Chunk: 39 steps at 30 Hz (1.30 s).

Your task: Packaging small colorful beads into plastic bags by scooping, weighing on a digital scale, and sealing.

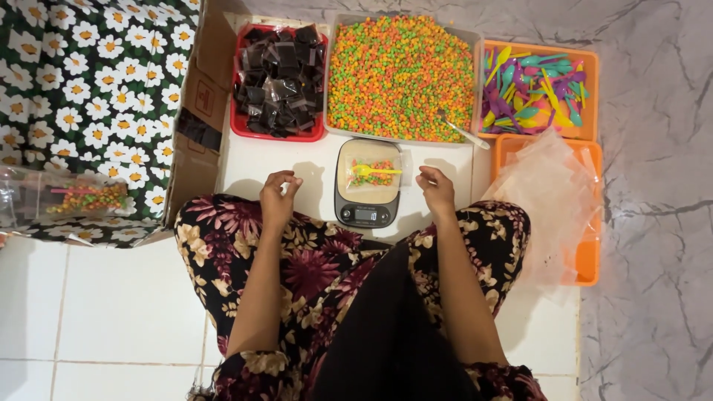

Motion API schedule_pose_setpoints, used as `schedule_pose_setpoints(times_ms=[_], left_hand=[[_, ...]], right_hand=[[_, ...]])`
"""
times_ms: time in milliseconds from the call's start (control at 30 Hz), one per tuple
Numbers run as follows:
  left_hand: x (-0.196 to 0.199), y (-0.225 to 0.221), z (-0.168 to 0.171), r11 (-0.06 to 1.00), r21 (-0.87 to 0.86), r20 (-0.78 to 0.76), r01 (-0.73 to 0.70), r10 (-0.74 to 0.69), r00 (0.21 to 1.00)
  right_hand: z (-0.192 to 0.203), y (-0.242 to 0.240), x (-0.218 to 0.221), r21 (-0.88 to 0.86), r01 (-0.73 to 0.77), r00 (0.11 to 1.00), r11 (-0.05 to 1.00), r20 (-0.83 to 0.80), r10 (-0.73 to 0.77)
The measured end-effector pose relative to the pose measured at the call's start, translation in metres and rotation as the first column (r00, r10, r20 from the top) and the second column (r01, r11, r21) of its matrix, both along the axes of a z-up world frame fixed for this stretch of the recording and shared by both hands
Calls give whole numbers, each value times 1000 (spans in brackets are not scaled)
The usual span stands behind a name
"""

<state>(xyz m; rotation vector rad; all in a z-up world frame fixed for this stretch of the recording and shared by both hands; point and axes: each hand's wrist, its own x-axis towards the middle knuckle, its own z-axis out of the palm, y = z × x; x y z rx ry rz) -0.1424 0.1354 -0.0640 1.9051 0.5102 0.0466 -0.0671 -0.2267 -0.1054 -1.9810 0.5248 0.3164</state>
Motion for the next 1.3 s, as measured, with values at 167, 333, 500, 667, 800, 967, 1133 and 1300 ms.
schedule_pose_setpoints(times_ms=[167, 333, 500, 667, 800, 967, 1133, 1300], left_hand=[[0, 0, 2, 1000, 9, -2, -3, 3, 1000], [0, 0, 2, 1000, 16, 1, 7, -7, 1000], [0, -2, 5, 1000, 20, -15, 4, -4, 1000], [0, -5, 7, 1000, 29, 3, 12, -12, 1000], [1, -4, 7, 999, 39, 18, 32, -32, 999], [2, -8, 10, 999, 12, 32, 53, -54, 998], [7, -24, 24, 981, -83, 143, 173, -160, 977], [20, -37, 52, 909, -163, 349, 384, -311, 884]], right_hand=[[-3, 0, 1, 4, 6, 1000, 1000, 13, -6], [8, 4, 0, -7, 3, 1000, 1000, 9, -3], [-19, -3, 7, -96, -70, 994, 993, -93, 61], [-55, -5, 16, -108, -117, 987, 987, -126, 103], [-74, -1, 25, -35, -81, 994, 996, -70, 79], [9, 35, 13, 107, -110, 991, 988, 88, 101], [108, 76, 3, 54, -349, 915, 936, 238, 327], [146, 103, 2, 31, -569, 788, 822, 307, 534]])
